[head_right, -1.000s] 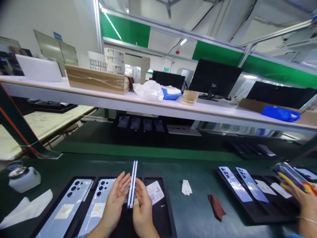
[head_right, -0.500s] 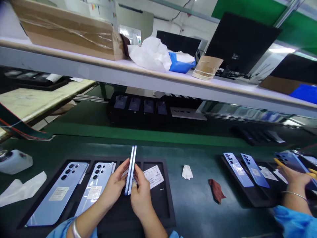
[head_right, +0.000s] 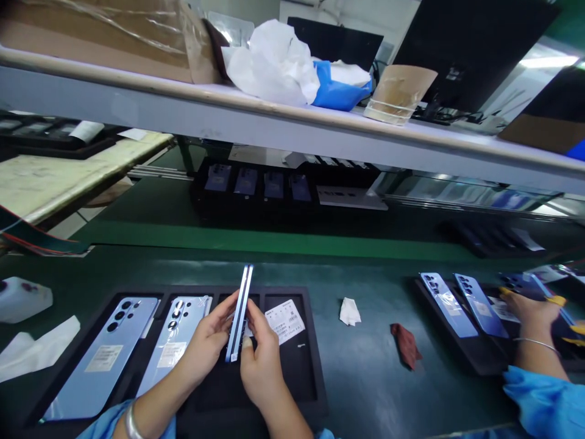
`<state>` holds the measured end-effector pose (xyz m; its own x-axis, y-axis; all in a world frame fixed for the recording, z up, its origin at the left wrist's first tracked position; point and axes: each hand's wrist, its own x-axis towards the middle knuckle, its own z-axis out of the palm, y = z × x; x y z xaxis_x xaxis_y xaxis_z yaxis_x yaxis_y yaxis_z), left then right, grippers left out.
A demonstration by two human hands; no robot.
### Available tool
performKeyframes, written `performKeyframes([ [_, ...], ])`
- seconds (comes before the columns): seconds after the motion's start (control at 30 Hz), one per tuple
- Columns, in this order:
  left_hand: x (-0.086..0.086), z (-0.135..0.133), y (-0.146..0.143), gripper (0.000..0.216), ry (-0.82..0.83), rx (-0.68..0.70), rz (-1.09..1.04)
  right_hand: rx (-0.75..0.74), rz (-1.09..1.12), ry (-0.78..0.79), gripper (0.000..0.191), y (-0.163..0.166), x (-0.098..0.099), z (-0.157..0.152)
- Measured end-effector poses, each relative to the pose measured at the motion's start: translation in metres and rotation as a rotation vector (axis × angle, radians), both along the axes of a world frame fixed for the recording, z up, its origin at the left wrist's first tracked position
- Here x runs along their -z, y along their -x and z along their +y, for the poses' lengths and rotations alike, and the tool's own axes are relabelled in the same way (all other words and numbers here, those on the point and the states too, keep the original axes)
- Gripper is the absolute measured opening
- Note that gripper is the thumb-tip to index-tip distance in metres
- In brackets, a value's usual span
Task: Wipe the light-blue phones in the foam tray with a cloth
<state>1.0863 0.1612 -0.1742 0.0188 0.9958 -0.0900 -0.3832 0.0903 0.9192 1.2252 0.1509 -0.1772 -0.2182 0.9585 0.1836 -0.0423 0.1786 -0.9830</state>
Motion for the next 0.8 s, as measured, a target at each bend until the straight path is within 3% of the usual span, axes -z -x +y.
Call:
performKeyframes([
  [0.53,0.008,0.001,0.0,0.083,-0.013,0.001,-0.022,0.02,0.032,-0.008,0.07,0.003,0.008,0.001],
  [0.8,0.02,0.006,-0.002,0.09,0.0,-0.023,-0.042,0.024,0.089,-0.003,0.068,0.005,0.008,0.009],
])
